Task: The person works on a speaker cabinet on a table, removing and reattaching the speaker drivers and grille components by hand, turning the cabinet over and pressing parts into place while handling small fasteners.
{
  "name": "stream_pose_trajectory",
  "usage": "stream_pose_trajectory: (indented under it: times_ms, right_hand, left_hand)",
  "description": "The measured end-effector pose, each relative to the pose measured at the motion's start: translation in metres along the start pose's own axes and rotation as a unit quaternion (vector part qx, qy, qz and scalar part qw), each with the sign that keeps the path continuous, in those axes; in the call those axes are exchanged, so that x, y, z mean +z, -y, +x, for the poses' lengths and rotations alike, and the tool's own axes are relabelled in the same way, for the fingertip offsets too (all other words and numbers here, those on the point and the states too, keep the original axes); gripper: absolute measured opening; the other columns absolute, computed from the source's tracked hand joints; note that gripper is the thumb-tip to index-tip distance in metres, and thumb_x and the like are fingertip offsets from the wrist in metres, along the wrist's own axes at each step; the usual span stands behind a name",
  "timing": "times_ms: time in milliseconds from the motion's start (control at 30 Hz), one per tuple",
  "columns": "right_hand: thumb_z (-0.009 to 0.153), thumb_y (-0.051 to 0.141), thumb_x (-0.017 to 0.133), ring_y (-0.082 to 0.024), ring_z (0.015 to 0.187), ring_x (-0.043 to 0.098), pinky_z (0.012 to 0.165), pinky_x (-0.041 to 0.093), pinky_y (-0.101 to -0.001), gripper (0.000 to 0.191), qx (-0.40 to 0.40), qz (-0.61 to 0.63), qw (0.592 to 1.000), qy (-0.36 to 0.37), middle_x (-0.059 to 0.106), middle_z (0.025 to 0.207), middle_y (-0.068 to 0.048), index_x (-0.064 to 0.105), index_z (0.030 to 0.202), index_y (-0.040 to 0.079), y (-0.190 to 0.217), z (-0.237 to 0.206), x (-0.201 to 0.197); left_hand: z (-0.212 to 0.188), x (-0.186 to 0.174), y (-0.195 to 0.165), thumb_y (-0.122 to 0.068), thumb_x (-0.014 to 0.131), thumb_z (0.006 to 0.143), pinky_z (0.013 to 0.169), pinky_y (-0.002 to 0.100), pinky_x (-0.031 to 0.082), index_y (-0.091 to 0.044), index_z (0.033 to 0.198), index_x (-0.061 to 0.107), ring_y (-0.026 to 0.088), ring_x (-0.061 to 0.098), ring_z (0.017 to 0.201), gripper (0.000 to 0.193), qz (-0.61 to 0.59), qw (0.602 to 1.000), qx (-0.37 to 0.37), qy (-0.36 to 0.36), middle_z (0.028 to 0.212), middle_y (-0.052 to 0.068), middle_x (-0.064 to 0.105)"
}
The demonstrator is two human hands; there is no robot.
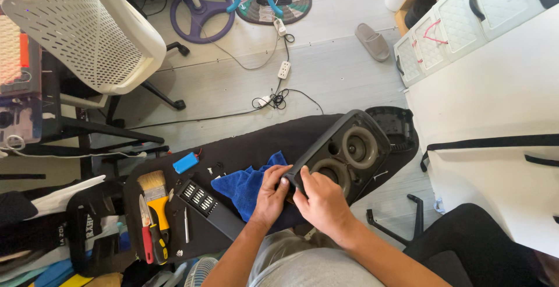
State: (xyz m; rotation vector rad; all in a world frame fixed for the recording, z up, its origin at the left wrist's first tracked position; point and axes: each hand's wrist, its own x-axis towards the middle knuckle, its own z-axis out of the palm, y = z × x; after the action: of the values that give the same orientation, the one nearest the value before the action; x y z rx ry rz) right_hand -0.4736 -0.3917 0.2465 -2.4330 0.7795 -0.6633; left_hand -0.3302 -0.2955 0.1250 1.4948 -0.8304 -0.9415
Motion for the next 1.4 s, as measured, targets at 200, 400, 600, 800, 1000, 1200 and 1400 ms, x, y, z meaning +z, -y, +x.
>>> stream_pose_trajectory:
  times_ms: [200, 400, 600, 800, 1000, 1200, 1400]
  right_hand:
    - [0.085, 0.018, 0.08, -0.037, 0.08, 0.071, 0.067, 0.058, -0.0464, 0.052, 0.008, -0.047, 0.995, 0.083, 0.069, 0.087, -0.017, 0.066, 0.126, -0.011, 0.002, -0.008, 0.039]
    - [0.084, 0.035, 0.083, -0.035, 0.075, 0.072, 0.063, 0.059, -0.0466, 0.059, 0.016, -0.064, 0.987, 0.149, 0.07, 0.079, -0.017, 0.071, 0.122, -0.008, 0.001, 0.001, 0.042]
    - [0.094, 0.014, 0.075, -0.03, 0.082, 0.076, 0.074, 0.062, -0.0397, 0.039, -0.002, 0.098, 0.993, 0.059, 0.077, 0.098, -0.014, 0.073, 0.132, 0.008, -0.027, 0.017, 0.007]
    - [0.086, 0.02, 0.08, -0.035, 0.077, 0.073, 0.07, 0.059, -0.0455, 0.046, 0.009, 0.025, 0.986, 0.166, 0.074, 0.085, -0.014, 0.077, 0.13, 0.011, -0.047, 0.032, -0.002]
    - [0.085, 0.034, 0.084, -0.036, 0.082, 0.074, 0.072, 0.059, -0.0482, 0.039, 0.01, -0.042, 0.981, 0.19, 0.075, 0.086, -0.012, 0.081, 0.117, 0.013, -0.049, 0.032, 0.012]
    - [0.084, 0.036, 0.085, -0.036, 0.083, 0.075, 0.072, 0.059, -0.0488, 0.039, 0.028, -0.046, 0.977, 0.206, 0.075, 0.087, -0.011, 0.082, 0.116, 0.013, -0.051, 0.034, 0.016]
    - [0.085, 0.037, 0.084, -0.036, 0.082, 0.075, 0.071, 0.059, -0.0489, 0.039, 0.024, -0.05, 0.976, 0.212, 0.074, 0.086, -0.011, 0.081, 0.117, 0.014, -0.051, 0.035, 0.019]
  left_hand:
    - [-0.001, -0.018, 0.032, 0.0, 0.06, 0.102, 0.094, 0.033, 0.054, -0.013, 0.141, 0.074, 0.023, 0.063, 0.109, 0.043, 0.043, 0.993, -0.111, 0.006, 0.133, 0.01, 0.057]
    - [0.0, -0.028, 0.04, 0.008, 0.057, 0.092, 0.097, 0.033, 0.055, -0.013, 0.156, 0.054, 0.019, 0.068, 0.103, 0.067, 0.089, 0.988, -0.121, -0.043, 0.121, 0.011, 0.071]
    - [0.003, -0.065, 0.0, -0.004, 0.054, 0.104, 0.089, 0.033, 0.058, -0.004, 0.151, 0.049, 0.02, 0.073, 0.099, 0.048, -0.107, 0.964, -0.184, -0.158, 0.127, 0.015, 0.074]
    - [0.002, -0.054, -0.07, -0.012, 0.061, 0.11, 0.099, 0.031, 0.062, 0.002, 0.133, 0.063, 0.018, 0.074, 0.116, 0.027, -0.178, 0.959, -0.05, -0.216, 0.137, 0.015, 0.073]
    - [-0.004, -0.02, -0.099, -0.008, 0.065, 0.11, 0.101, 0.03, 0.061, 0.0, 0.121, 0.069, 0.016, 0.078, 0.116, 0.014, -0.022, 0.982, 0.03, -0.184, 0.128, 0.011, 0.08]
    - [-0.003, -0.014, -0.097, -0.007, 0.067, 0.109, 0.097, 0.029, 0.062, 0.0, 0.121, 0.07, 0.015, 0.079, 0.113, 0.015, 0.028, 0.983, 0.052, -0.173, 0.121, 0.01, 0.082]
    - [-0.001, -0.014, -0.098, -0.008, 0.068, 0.109, 0.097, 0.028, 0.061, -0.001, 0.123, 0.071, 0.014, 0.079, 0.112, 0.017, 0.051, 0.982, 0.039, -0.175, 0.116, 0.011, 0.083]
